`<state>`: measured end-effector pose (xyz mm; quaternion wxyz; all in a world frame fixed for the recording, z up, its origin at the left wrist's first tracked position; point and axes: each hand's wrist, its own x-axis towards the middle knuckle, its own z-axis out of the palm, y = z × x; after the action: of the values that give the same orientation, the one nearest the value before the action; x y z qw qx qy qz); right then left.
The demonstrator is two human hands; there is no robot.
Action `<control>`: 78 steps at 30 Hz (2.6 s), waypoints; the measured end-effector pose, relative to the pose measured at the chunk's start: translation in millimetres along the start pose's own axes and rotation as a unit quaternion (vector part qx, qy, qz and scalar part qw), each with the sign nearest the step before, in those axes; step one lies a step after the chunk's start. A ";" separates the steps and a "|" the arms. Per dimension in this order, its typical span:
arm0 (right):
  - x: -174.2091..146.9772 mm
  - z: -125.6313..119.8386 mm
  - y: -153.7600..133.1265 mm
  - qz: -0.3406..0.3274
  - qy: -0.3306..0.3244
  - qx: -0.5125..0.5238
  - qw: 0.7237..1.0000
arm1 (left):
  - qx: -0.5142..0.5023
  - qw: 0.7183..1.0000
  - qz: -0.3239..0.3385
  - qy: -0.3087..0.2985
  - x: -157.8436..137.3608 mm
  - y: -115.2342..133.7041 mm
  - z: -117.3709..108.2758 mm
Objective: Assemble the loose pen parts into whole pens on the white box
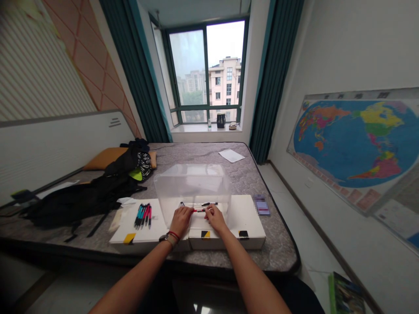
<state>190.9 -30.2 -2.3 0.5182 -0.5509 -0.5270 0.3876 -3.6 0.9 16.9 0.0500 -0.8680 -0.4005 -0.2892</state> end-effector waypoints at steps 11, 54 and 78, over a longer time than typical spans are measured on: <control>-2.0 -0.8 -6.9 -0.006 0.023 -0.051 0.998 | -0.002 1.000 0.009 0.002 -0.4 -1.9 1.4; 5.3 0.7 5.5 0.008 0.026 0.053 0.998 | -0.015 1.000 0.010 0.017 -3.1 -4.8 6.4; 3.1 3.2 9.1 0.008 0.035 0.001 0.999 | -0.027 0.999 0.014 0.017 -3.1 -3.1 4.4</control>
<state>189.8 -25.8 -11.4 0.5338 -0.5679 -0.5038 0.3725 -5.3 2.3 11.2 0.0374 -0.8698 -0.3791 -0.3137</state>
